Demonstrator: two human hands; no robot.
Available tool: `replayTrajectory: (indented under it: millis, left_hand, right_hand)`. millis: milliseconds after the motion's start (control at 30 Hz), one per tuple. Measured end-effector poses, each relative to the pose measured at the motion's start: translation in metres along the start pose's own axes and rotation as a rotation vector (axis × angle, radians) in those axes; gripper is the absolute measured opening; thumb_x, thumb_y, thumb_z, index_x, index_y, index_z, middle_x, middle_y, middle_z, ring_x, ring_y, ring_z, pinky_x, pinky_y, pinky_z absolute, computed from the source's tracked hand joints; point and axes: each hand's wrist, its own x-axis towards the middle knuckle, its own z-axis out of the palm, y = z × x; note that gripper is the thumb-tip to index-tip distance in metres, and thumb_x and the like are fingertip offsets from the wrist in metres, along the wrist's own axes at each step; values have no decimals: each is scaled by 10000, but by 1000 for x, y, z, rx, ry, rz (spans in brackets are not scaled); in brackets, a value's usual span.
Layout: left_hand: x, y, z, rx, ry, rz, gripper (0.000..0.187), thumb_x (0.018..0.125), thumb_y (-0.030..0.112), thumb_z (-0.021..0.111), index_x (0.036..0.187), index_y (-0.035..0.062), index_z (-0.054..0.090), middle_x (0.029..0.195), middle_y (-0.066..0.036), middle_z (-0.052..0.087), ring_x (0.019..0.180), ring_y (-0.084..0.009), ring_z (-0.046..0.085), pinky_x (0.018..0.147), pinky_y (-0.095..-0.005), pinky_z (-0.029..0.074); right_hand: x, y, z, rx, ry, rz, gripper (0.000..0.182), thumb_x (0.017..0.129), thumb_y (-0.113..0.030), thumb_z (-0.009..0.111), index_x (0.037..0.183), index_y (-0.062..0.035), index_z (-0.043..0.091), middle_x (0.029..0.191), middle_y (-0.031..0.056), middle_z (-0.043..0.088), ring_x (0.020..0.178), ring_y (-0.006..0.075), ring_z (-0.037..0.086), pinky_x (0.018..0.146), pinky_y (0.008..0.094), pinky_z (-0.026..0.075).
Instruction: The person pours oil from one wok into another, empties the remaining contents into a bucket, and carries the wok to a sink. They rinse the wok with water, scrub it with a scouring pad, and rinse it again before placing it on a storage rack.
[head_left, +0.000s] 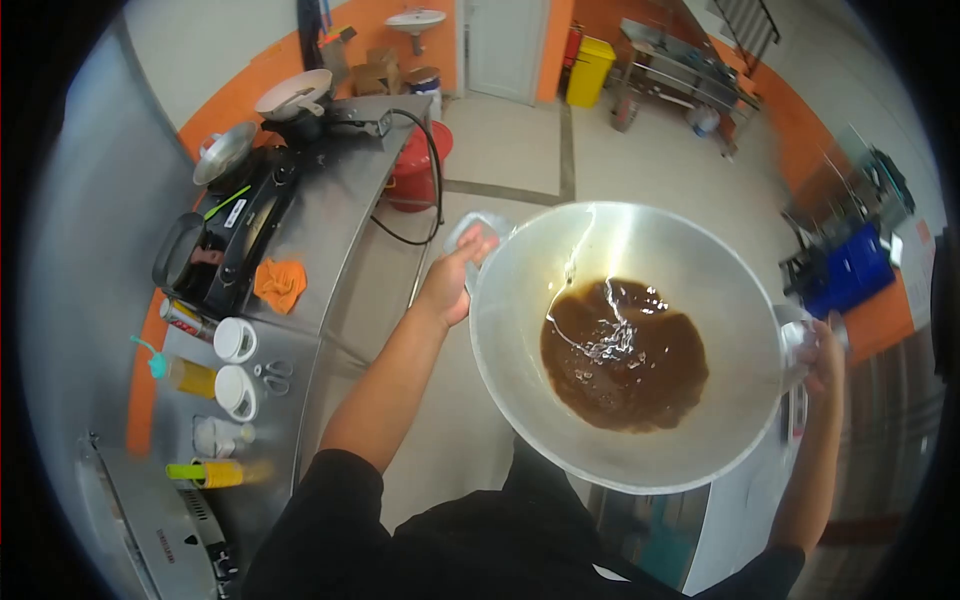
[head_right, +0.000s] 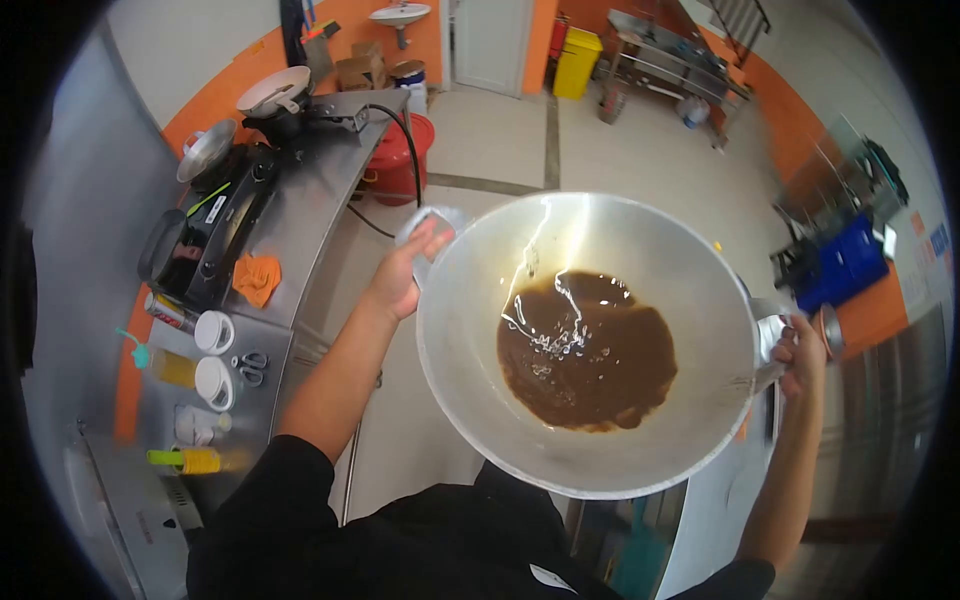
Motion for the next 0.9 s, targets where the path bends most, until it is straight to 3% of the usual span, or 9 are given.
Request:
replayTrajectory:
  millis: [200,300,533,600,667,733,800,867,900]
  left_hand:
    - [147,-3,-47,30,241,-83,625,949,165,441,1461,143,83,1364,-145,361,1182,-244,458,979,-415,404]
    - [221,11,-58,20,257,-38,629,952,146,433,1466,161,71,1338,-129,396,1163,-230,472,972,-411,407]
    - [433,44,-112,-15,395,-15,684,942,164,459,1472,179,27,1349,-110,411,1164,-223,483,968,-395,404]
    - [514,25,-164,-68,385,-3,695,934,184,477,1471,174,37,1345,-114,417,1157,-226,492,963,-394,409]
    - [596,40,-186,-139,370,22,707,926,204,495,1471,169,46,1342,-118,423,1149,-228,500,958,-393,413]
    - [656,64,-184,-273,392,-27,712,910,244,520,1463,139,84,1300,-118,463,1118,-231,520,937,-388,427]
    - [723,93,-195,-315,421,23,681,904,284,526,1443,110,150,1277,-119,482,1109,-231,523,928,-390,431]
    - [786,120,-220,-350,457,63,661,898,325,532,1424,81,215,1253,-121,502,1101,-231,527,918,-392,435]
    - [822,133,-242,-398,358,-33,628,902,359,518,1397,64,269,1248,-123,509,1101,-237,525,920,-400,429]
  right_hand:
    - [255,30,174,-361,-262,-8,177,841,-210,581,836,-33,566,546,-47,382,427,68,358,401,248,275]
    - [343,16,276,-519,-252,8,216,851,-247,573,712,-95,508,555,-22,409,392,102,355,385,266,297]
    - [558,14,473,-510,-441,124,335,848,-373,606,679,-118,471,534,-35,392,388,114,359,390,269,307]
    - [616,10,517,-587,-566,36,326,860,-391,596,832,-74,527,618,0,459,527,134,464,500,269,388]
    - [655,18,554,-534,-363,-7,430,867,-395,587,1107,-47,503,868,70,561,806,216,558,712,347,467]
    - [705,8,566,-424,-660,135,615,851,-314,610,1338,-67,328,1219,163,486,1067,318,513,895,453,431]
    - [735,8,594,-558,-722,89,696,877,-225,491,1451,-56,136,1343,212,419,1149,380,485,947,489,394]
    - [722,-3,644,-498,-685,205,849,764,-58,519,1463,-71,38,1316,268,419,1142,405,481,908,484,436]
    - [725,-4,663,-437,-687,244,766,733,-13,510,1415,-71,166,1280,288,438,1104,398,507,865,453,467]
